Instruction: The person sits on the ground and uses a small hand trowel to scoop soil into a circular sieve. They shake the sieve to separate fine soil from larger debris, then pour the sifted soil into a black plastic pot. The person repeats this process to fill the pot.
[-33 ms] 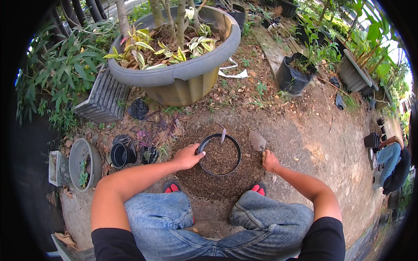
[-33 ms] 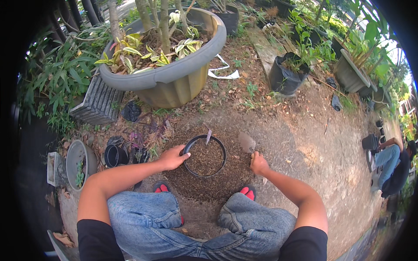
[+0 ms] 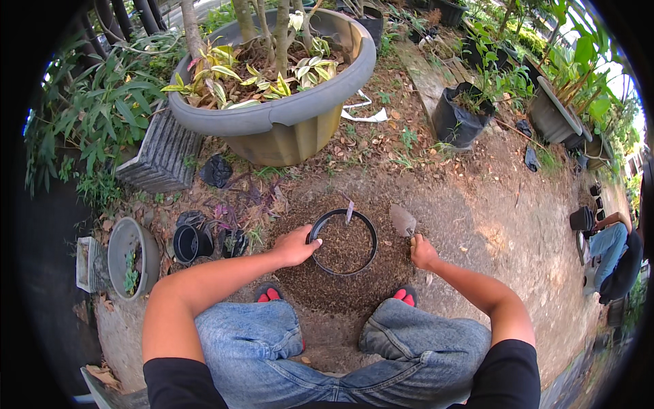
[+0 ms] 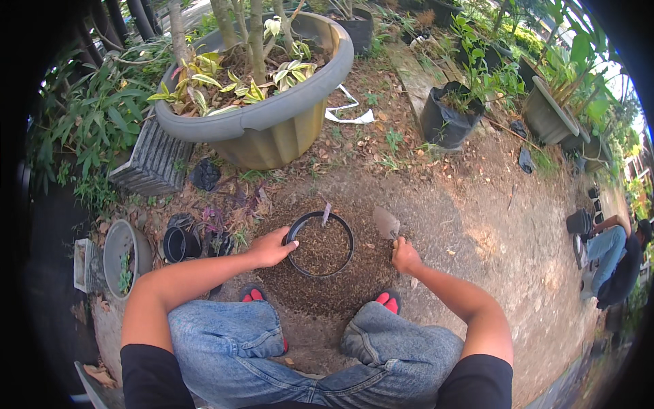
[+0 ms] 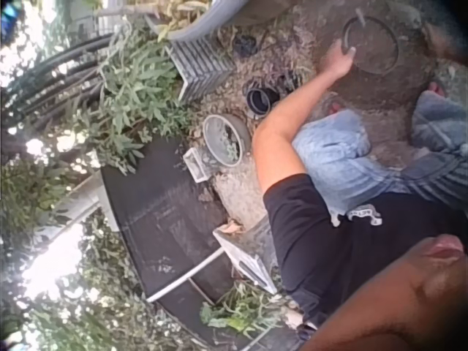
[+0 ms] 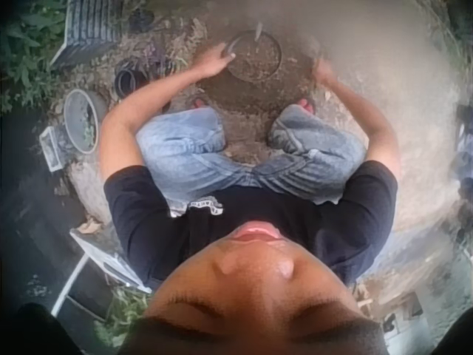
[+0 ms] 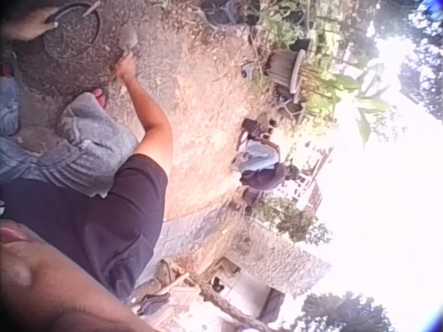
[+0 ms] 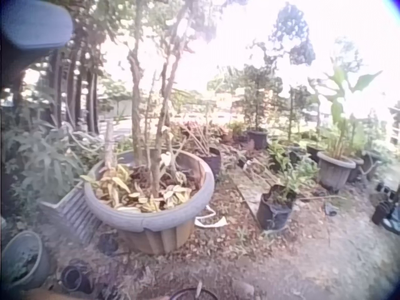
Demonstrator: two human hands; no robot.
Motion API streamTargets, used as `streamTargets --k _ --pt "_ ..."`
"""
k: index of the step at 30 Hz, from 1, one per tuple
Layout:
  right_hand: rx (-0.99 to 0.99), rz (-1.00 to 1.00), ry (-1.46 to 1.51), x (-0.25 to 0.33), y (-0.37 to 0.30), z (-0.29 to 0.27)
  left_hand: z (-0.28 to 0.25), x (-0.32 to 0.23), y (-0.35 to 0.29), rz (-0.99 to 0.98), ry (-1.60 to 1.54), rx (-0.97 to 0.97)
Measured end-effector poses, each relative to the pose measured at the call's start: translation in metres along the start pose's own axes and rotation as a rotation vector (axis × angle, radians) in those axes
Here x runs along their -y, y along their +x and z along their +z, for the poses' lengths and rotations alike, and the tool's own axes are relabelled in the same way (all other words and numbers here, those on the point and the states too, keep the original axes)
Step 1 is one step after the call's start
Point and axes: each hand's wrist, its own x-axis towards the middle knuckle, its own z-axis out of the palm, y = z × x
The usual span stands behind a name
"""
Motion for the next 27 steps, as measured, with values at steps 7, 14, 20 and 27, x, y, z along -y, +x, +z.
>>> streamTargets --k 7,14,20,27 --pt "0.171 -0.121 -0.126 0.040 -0.021 -0.013 0.011 0.017 0.006 -0.025 -0.032 0.112" --pt "0.179 -0.117 0.076 0.050 -0.029 -0.011 0.015 0.017 0.010 0.057 -0.087 0.165" --pt "0.146 -0.031 0.253 0.047 -0.036 -0.021 0.019 0.024 0.013 0.053 -0.083 0.169" --pt "0.048 -0.187 0.145 0.038 -0.031 -0.035 0.016 0.017 0.012 0.016 -0.112 0.195"
